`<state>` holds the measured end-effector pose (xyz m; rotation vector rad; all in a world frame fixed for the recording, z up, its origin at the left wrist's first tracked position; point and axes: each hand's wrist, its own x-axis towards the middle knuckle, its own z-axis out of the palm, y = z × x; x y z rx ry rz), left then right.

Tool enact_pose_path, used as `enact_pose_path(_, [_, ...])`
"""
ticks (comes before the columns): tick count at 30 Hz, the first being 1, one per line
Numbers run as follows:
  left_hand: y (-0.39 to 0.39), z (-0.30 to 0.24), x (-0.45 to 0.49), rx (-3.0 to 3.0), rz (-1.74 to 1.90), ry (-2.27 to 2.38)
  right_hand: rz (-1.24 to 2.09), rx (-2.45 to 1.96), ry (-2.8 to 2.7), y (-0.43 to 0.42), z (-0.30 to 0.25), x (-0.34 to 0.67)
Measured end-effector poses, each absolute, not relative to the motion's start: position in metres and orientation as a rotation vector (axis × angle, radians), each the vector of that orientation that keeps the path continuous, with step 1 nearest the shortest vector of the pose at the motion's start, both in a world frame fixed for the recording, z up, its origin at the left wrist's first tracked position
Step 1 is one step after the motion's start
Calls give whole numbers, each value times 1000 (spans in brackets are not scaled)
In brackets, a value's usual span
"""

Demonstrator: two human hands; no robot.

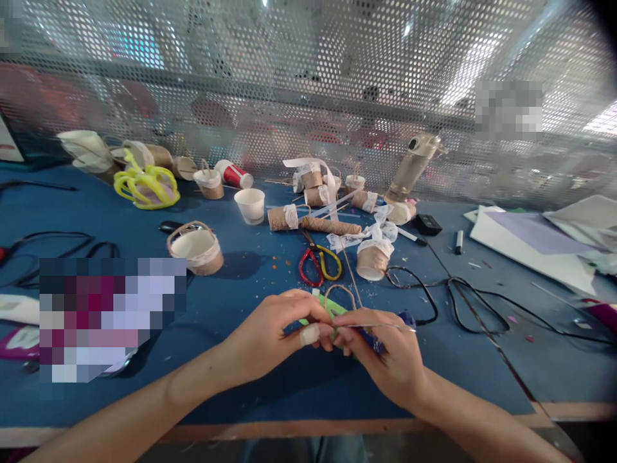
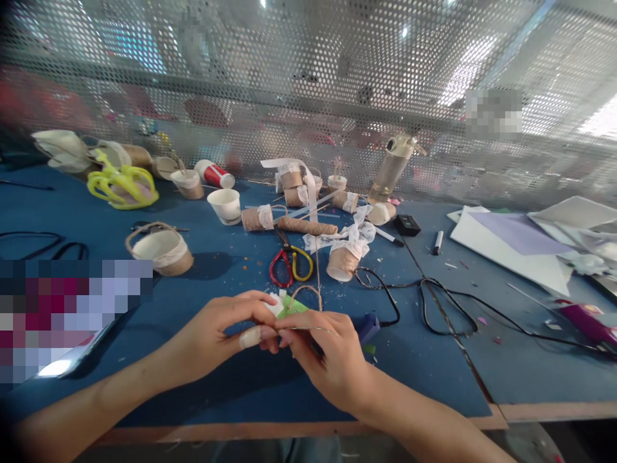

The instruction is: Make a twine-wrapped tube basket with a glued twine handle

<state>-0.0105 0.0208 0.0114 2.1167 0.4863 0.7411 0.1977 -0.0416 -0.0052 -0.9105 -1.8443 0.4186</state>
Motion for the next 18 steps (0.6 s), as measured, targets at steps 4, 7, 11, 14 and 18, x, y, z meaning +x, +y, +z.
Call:
enact_pose_path(4, [18, 11, -8, 2140, 818, 505, 405, -955, -1800, -40, -5, 197])
enact_pose_path(7, [18, 8, -7, 2191, 894, 518, 438, -946, -1774, -40, -6, 197])
enact_pose_path(11, [18, 2, -9, 2305, 959, 526, 496, -906, -1790, -41, -8, 198])
enact_pose_path(14, [18, 2, -10, 2275, 852, 489, 477, -886, -1825, -41, -9, 199])
enact_pose_path(18, [21, 7, -9, 2199, 756, 400, 485, -854, -1822, -40, -8, 200])
